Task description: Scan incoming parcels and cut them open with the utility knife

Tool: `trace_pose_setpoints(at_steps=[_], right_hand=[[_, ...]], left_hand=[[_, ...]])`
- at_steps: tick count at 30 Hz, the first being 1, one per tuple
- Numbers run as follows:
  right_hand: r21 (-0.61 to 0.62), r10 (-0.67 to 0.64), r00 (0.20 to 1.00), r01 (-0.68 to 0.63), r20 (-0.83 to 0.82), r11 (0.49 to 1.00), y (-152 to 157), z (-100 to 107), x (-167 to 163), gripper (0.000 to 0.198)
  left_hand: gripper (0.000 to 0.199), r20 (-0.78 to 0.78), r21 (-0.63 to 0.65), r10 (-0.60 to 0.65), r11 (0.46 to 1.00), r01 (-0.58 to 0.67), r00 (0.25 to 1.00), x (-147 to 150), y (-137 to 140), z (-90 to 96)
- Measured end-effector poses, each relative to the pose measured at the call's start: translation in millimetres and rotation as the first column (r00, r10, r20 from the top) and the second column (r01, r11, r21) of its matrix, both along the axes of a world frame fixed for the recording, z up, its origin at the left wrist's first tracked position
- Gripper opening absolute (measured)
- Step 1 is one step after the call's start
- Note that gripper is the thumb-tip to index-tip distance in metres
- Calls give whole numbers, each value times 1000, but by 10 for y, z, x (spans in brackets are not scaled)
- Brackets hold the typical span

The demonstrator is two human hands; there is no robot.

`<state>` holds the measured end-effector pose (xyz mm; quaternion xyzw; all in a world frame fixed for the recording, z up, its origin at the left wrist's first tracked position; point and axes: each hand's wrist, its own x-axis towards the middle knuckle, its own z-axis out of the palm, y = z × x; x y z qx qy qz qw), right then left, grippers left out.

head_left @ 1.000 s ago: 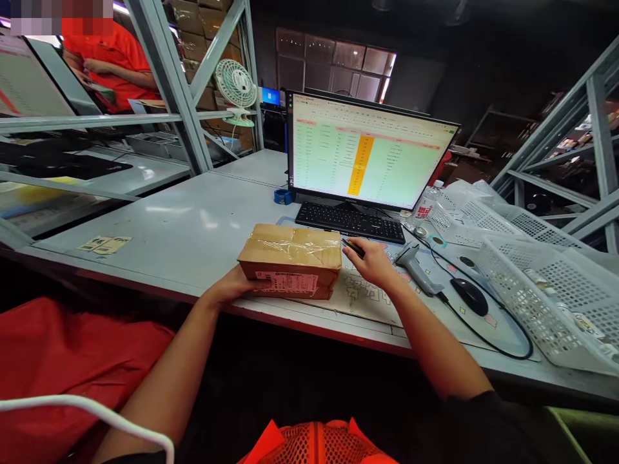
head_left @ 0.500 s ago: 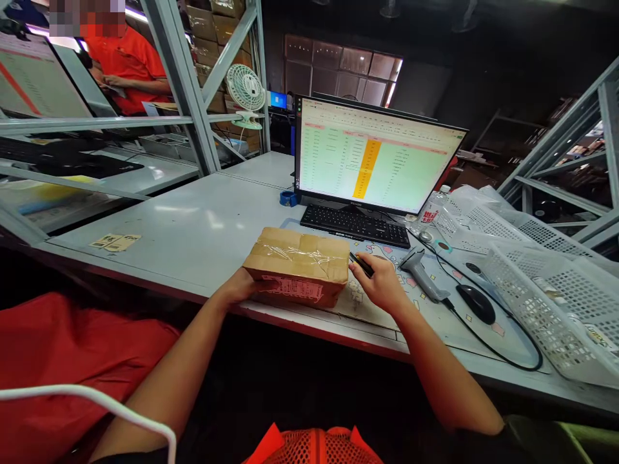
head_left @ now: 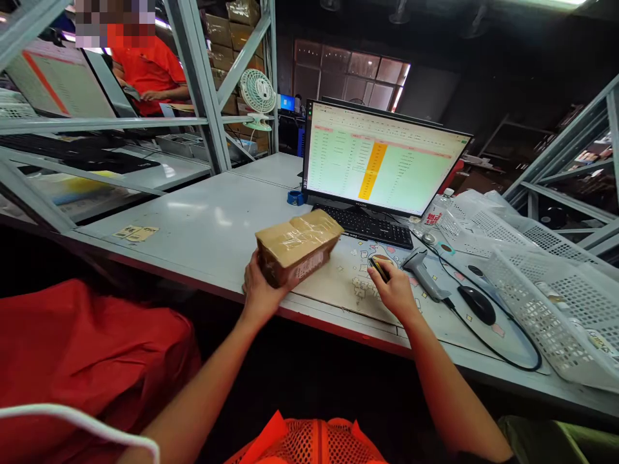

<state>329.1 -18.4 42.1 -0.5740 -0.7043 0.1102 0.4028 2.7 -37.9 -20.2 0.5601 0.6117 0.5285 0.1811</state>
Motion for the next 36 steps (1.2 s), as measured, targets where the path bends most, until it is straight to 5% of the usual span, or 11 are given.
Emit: trace_pose_setpoints(at_steps=[2, 4, 7, 8, 10, 13, 16, 18, 22, 28, 36], right_hand=[[-26, -63, 998, 62, -27, 998, 7, -108, 145, 52], [-37, -115, 993, 113, -38, 993, 16, -185, 268, 54], [-41, -145, 989, 144, -38, 989, 37, -222, 364, 56], [-42, -143, 989, 141, -37, 989, 39, -216, 367, 57], [-40, -114, 993, 113, -32, 993, 26, -179, 324, 57], [-32, -11, 1000, 10, -22, 999, -25, -70, 147, 51], [-21, 86, 996, -86, 0, 996, -57, 89, -110, 43], [-7, 115, 993, -115, 17, 993, -41, 198, -272, 39], [-4, 109, 993, -109, 44, 994, 67, 346, -451, 33], [-43, 44, 998, -42, 52, 998, 239, 367, -401, 35], [-67, 88, 996, -89, -15, 994, 199, 365, -362, 41]], left_hand=[[126, -43, 51, 117, 992, -115, 992, 299, -377, -181], [113, -144, 61, -90, 993, 100, 985, 529, -713, -317], [61, -333, 46, -435, 878, 476, 836, 539, -959, -261], [42, -354, 87, -404, 884, 460, 844, 439, -946, -166], [26, -289, 237, -145, 947, 218, 946, 133, -773, 83], [62, -69, 341, 85, 938, -57, 994, -366, -211, 387], [121, 196, 167, -166, 977, 134, 966, -656, 427, 390], [133, 296, 53, -320, 946, 319, 900, -729, 704, 272], [131, 328, -35, -480, 854, 518, 813, -811, 818, 120], [110, 286, -205, -659, 667, 716, 696, -853, 692, 236], [113, 252, -268, -550, 751, 603, 797, -659, 606, 149]])
